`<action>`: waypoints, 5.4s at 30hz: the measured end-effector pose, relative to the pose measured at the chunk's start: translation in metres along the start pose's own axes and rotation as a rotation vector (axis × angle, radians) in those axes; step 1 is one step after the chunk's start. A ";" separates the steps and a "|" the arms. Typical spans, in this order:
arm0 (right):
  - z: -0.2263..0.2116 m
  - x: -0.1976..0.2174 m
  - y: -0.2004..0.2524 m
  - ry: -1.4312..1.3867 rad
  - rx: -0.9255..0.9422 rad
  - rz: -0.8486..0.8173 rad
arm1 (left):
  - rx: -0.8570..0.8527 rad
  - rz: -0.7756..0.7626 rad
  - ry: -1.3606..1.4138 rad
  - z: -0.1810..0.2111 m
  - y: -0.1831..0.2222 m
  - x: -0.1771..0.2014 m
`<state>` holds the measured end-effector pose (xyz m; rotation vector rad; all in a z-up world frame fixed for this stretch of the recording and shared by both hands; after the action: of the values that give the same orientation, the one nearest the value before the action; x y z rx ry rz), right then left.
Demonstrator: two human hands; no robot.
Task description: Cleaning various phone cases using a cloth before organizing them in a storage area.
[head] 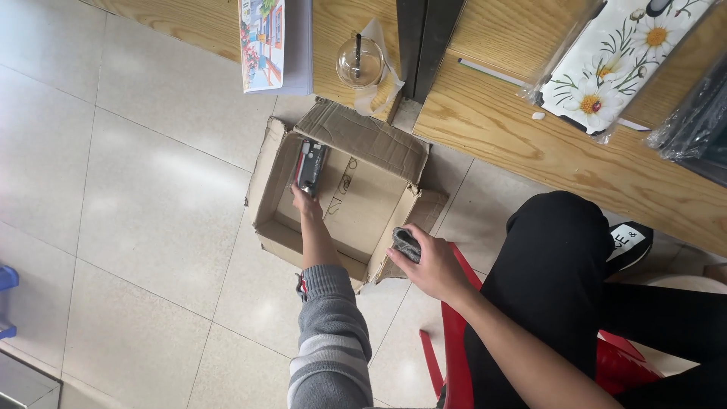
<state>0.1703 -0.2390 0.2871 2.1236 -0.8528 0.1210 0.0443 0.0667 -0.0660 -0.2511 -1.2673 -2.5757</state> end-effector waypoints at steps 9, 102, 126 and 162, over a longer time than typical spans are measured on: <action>-0.001 -0.002 -0.001 0.009 -0.005 -0.005 | -0.442 0.159 -0.720 -0.002 0.002 0.015; 0.662 0.189 0.127 -0.171 -0.661 0.873 | -1.771 -1.878 -1.963 -0.442 0.835 0.045; 0.684 0.151 0.085 -0.162 -0.710 0.694 | -1.660 -1.842 -2.072 -0.450 0.824 0.042; 0.694 0.205 0.131 -0.693 -0.576 1.278 | -1.724 -1.865 -1.976 -0.452 0.818 0.043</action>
<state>0.1096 -0.9107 -0.0068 0.7975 -2.2183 -0.2041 0.2349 -0.7792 0.2864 0.7574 -0.7666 0.4698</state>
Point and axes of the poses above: each hand's wrist, its own y-axis away from the middle knuckle, its own x-axis out of the back of the hand, z = x × y, the point moved 3 cm from there along -y, towards the middle knuckle, and after that the axes turned 8 degrees about z, right-handed, at the moved point
